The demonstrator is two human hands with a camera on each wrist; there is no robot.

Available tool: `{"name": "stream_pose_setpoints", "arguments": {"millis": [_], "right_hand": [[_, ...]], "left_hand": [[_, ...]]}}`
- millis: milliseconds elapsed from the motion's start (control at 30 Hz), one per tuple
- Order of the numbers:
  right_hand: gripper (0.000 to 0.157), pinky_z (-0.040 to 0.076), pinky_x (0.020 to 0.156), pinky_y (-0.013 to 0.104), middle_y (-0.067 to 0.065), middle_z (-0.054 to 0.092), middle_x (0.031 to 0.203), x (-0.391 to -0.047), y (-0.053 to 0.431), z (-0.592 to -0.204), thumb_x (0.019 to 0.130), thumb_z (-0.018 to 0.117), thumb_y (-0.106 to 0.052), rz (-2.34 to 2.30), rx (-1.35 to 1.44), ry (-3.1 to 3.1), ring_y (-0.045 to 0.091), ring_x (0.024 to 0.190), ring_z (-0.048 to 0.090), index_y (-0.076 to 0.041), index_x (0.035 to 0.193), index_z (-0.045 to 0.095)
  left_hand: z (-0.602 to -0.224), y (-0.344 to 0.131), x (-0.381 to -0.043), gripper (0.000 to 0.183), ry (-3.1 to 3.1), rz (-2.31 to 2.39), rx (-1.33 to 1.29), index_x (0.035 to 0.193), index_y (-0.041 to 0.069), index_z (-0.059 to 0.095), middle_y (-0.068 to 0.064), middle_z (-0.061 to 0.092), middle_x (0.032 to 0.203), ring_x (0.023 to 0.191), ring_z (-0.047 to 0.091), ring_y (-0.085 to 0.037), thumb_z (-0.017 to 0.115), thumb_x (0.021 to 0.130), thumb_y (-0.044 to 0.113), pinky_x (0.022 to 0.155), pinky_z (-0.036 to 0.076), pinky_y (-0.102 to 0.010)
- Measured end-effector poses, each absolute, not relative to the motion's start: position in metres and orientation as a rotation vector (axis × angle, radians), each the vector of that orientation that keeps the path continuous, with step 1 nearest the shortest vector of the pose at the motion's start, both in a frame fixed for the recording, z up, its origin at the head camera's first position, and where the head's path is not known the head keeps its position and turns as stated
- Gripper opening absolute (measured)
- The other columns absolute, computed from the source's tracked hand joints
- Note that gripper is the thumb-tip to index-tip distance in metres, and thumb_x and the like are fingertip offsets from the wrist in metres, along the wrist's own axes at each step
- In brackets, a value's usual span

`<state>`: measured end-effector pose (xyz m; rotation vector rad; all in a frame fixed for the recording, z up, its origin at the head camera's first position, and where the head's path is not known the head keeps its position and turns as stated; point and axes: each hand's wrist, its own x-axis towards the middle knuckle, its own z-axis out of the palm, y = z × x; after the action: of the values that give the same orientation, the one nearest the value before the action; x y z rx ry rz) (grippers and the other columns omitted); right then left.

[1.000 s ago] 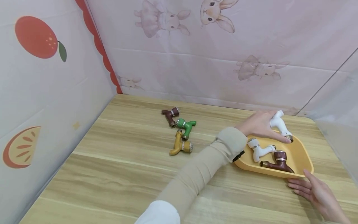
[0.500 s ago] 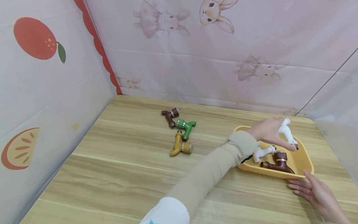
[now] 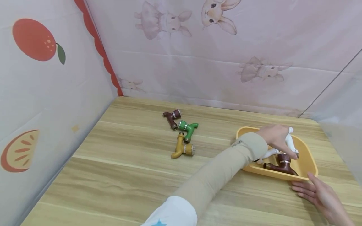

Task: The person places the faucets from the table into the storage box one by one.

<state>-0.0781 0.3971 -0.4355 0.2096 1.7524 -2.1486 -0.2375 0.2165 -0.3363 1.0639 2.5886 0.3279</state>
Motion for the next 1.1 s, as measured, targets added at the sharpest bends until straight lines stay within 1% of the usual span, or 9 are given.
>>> {"name": "stream_pose_setpoints", "arguments": {"millis": [167, 300, 400, 567, 600, 700, 933, 1000, 1100], "right_hand": [[0.028, 0.052, 0.074, 0.034, 0.012, 0.068, 0.095, -0.079, 0.396, -0.435, 0.101, 0.023, -0.026, -2.178, 0.178, 1.714, 0.023, 0.089, 0.065, -0.001, 0.113, 0.019], [0.026, 0.052, 0.074, 0.033, 0.012, 0.068, 0.094, -0.078, 0.396, -0.435, 0.102, 0.023, -0.025, -2.188, 0.177, 1.722, 0.023, 0.088, 0.065, -0.002, 0.113, 0.019], [0.026, 0.052, 0.073, 0.033, 0.011, 0.068, 0.094, -0.077, 0.396, -0.434, 0.102, 0.023, -0.025, -2.176, 0.187, 1.740, 0.023, 0.087, 0.065, -0.001, 0.112, 0.019], [0.027, 0.052, 0.073, 0.033, 0.011, 0.068, 0.094, -0.077, 0.395, -0.433, 0.102, 0.022, -0.024, -2.172, 0.179, 1.731, 0.023, 0.088, 0.065, 0.001, 0.112, 0.020], [0.027, 0.052, 0.073, 0.033, 0.011, 0.068, 0.094, -0.077, 0.395, -0.433, 0.102, 0.022, -0.024, -2.174, 0.176, 1.729, 0.023, 0.088, 0.065, 0.001, 0.112, 0.020], [0.027, 0.052, 0.073, 0.033, 0.011, 0.068, 0.095, -0.078, 0.394, -0.433, 0.102, 0.022, -0.024, -2.171, 0.172, 1.726, 0.023, 0.088, 0.065, 0.000, 0.113, 0.020], [0.024, 0.052, 0.074, 0.033, 0.013, 0.067, 0.096, -0.078, 0.397, -0.434, 0.102, 0.021, -0.023, -2.230, 0.115, 1.635, 0.024, 0.090, 0.065, -0.008, 0.106, 0.040], [0.026, 0.052, 0.074, 0.034, 0.014, 0.067, 0.096, -0.078, 0.398, -0.435, 0.102, 0.021, -0.022, -2.247, 0.113, 1.609, 0.024, 0.090, 0.065, -0.012, 0.103, 0.045], [0.024, 0.052, 0.074, 0.033, 0.013, 0.067, 0.096, -0.079, 0.399, -0.435, 0.102, 0.022, -0.023, -2.242, 0.121, 1.614, 0.024, 0.090, 0.065, -0.010, 0.104, 0.042]], "left_hand": [[-0.337, 0.219, -0.236, 0.097, 2.619, 0.273, 1.063, 0.139, 0.035, 0.030, 0.022, 0.043, 0.124, 0.100, 0.044, 0.007, 0.069, 0.057, 0.068, 0.077, 0.039, -0.012], [-0.343, 0.225, -0.233, 0.076, 2.649, 0.186, 1.099, 0.120, 0.033, 0.048, 0.021, 0.050, 0.108, 0.089, 0.048, 0.005, 0.069, 0.056, 0.068, 0.069, 0.041, -0.013], [-0.347, 0.230, -0.231, 0.063, 2.654, 0.134, 1.099, 0.104, 0.033, 0.051, 0.022, 0.051, 0.098, 0.083, 0.048, 0.004, 0.071, 0.055, 0.067, 0.066, 0.041, -0.013], [-0.350, 0.233, -0.230, 0.060, 2.645, 0.048, 1.022, 0.098, 0.033, 0.055, 0.024, 0.051, 0.102, 0.084, 0.048, 0.004, 0.073, 0.053, 0.068, 0.068, 0.042, -0.015], [-0.350, 0.233, -0.229, 0.055, 2.641, 0.023, 1.023, 0.092, 0.032, 0.054, 0.023, 0.050, 0.097, 0.080, 0.047, 0.003, 0.072, 0.054, 0.067, 0.067, 0.041, -0.015], [-0.350, 0.230, -0.228, 0.052, 2.612, -0.028, 1.038, 0.091, 0.031, 0.052, 0.020, 0.050, 0.092, 0.078, 0.047, 0.002, 0.071, 0.058, 0.066, 0.067, 0.042, -0.016], [-0.346, 0.225, -0.228, 0.044, 2.515, -0.003, 0.970, 0.105, 0.031, 0.050, 0.020, 0.050, 0.101, 0.087, 0.047, 0.002, 0.064, 0.074, 0.059, 0.074, 0.039, -0.015], [-0.345, 0.224, -0.229, 0.041, 2.517, 0.019, 0.991, 0.099, 0.029, 0.051, 0.018, 0.050, 0.094, 0.082, 0.046, 0.001, 0.064, 0.074, 0.058, 0.070, 0.038, -0.015], [-0.343, 0.222, -0.232, 0.038, 2.530, 0.064, 1.034, 0.087, 0.024, 0.050, 0.014, 0.048, 0.084, 0.073, 0.044, -0.001, 0.063, 0.075, 0.058, 0.063, 0.036, -0.016]]}}
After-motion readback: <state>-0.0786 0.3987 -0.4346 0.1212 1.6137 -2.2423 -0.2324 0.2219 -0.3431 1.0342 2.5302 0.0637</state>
